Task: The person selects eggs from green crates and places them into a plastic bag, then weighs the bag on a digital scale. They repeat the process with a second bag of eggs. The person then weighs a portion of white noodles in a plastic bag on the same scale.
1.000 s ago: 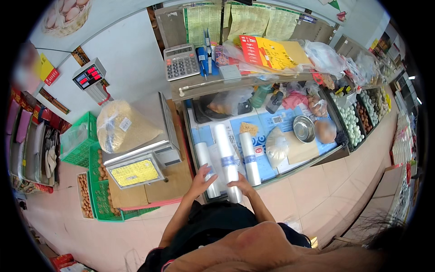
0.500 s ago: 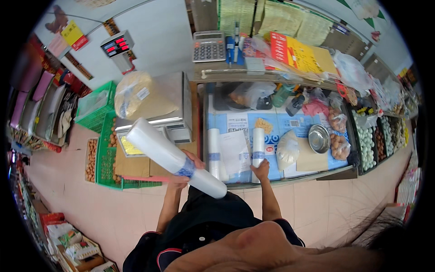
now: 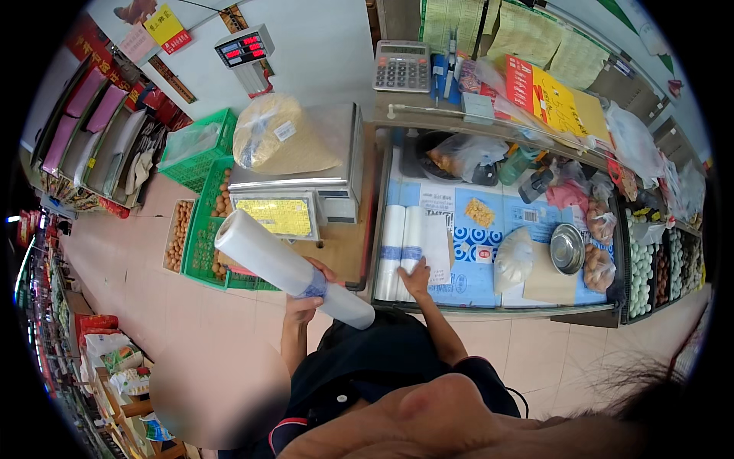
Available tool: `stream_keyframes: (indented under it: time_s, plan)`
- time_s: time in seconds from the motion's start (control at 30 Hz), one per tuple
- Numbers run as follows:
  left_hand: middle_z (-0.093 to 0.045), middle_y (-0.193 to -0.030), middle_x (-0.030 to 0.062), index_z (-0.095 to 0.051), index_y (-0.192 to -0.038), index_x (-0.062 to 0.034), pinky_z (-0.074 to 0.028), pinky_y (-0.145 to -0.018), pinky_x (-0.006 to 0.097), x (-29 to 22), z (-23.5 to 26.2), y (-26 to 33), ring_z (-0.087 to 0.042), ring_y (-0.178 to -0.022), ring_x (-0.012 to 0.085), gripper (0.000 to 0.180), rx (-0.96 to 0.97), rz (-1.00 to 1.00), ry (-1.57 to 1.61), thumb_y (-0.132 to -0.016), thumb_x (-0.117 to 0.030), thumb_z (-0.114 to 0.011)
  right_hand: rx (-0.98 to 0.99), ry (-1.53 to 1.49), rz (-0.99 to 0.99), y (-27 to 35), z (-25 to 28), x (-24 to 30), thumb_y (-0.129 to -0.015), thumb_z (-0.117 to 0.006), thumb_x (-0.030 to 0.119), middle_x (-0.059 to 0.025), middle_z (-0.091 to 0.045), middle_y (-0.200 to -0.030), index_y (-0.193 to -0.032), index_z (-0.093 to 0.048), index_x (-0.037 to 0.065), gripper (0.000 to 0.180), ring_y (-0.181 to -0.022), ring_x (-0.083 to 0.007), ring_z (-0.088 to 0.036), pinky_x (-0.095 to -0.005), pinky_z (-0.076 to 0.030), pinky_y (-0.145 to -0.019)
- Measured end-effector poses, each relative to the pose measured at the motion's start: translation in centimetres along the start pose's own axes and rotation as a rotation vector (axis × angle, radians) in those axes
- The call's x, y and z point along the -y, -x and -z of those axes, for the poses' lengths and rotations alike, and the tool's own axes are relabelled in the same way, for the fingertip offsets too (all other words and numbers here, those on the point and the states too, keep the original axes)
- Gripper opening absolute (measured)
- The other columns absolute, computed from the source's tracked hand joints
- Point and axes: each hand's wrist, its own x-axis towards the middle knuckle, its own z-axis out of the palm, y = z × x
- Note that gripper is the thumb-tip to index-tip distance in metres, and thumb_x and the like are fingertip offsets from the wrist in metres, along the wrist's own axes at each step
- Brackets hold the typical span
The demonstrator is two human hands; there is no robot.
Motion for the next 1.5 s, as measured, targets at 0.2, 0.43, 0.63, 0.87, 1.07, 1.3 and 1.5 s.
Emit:
stream_keyframes:
  time_s: [0.2,0.43,0.63,0.87,1.07,1.3,1.5]
  plan:
    - [-0.058,-0.096,0.0117,-0.050,-0.111,-0.0024,-0.047,-0.084,0.037,3.0,0.9,-0.1,-0.057,-0.092,0.0243,0.062,-0.129,0.094,-0.103,-0.056,-0.015,-0.076,0.130,0.178,0.148,0.3,3.1,1.6,-0.080,-0.065,0.042,-0.0280,-0.042,-0.115,-0.137,-0.023,-0.009,0.087,-0.100,-0.0437,-0.048,-0.0473,-0.043,-0.085]
    - [-0.062,-0.095,0.0070,-0.054,-0.110,0.0000,-0.048,-0.079,0.031,5.1,-2.4,-5.1,-0.060,-0.089,0.0171,0.038,-0.236,0.183,-0.166,-0.079,-0.015,-0.069,0.450,-0.559,0.342,0.6,11.7,10.9,-0.086,-0.063,0.023,-0.0125,-0.057,-0.108,-0.134,-0.041,0.004,0.055,-0.101,-0.0230,-0.055,-0.0360,-0.044,-0.087]
    - [-0.063,-0.097,0.0105,-0.050,-0.117,0.0026,-0.048,-0.076,0.030,6.4,-5.9,-8.5,-0.060,-0.086,0.0158,0.039,-0.298,0.150,-0.196,-0.091,-0.027,-0.056,0.320,-0.308,0.453,6.4,16.8,20.6,-0.063,-0.080,0.017,-0.0189,-0.055,-0.116,-0.134,-0.030,0.002,0.088,-0.105,-0.0308,-0.056,-0.0383,-0.044,-0.088]
    - [-0.062,-0.100,0.0106,-0.053,-0.117,0.0038,-0.045,-0.080,0.030,8.2,-5.8,-9.0,-0.058,-0.089,0.0159,0.045,-0.262,0.082,-0.202,-0.098,-0.035,-0.041,0.694,-0.681,0.381,5.9,19.3,18.8,-0.059,-0.081,0.011,-0.0090,-0.056,-0.109,-0.130,-0.036,0.003,0.084,-0.098,-0.0198,-0.056,-0.0336,-0.045,-0.086]
    - [-0.062,-0.097,0.0100,-0.054,-0.115,0.0028,-0.044,-0.080,0.030,7.1,-6.7,-9.4,-0.057,-0.090,0.0167,0.046,-0.202,-0.122,-0.325,-0.099,-0.037,-0.037,1.361,-1.289,0.104,6.3,19.5,17.5,-0.065,-0.071,0.007,-0.0115,-0.055,-0.113,-0.131,-0.038,0.001,0.074,-0.104,-0.0216,-0.055,-0.0351,-0.045,-0.089]
    - [-0.059,-0.065,0.0154,-0.054,-0.092,-0.0082,-0.045,-0.055,0.046,1.5,-8.0,-9.0,-0.059,-0.062,0.0371,0.017,-0.042,-0.358,-1.386,-0.090,-0.024,-0.047,0.980,-1.551,-0.086,2.9,15.5,14.7,-0.073,-0.067,0.015,-0.0195,-0.058,-0.111,-0.127,-0.042,0.000,0.061,-0.092,-0.0325,-0.063,-0.0438,-0.053,-0.080]
    - [-0.057,-0.058,0.0085,-0.059,-0.094,-0.0094,-0.045,-0.049,0.038,-4.2,-5.8,-9.6,-0.059,-0.054,0.0279,0.012,-0.165,-0.819,-1.440,-0.082,-0.012,-0.056,0.646,-1.567,-0.201,-3.4,18.2,14.6,-0.077,-0.067,0.015,-0.0181,-0.063,-0.095,-0.115,-0.050,-0.005,0.046,-0.081,-0.0289,-0.065,-0.0403,-0.056,-0.073]
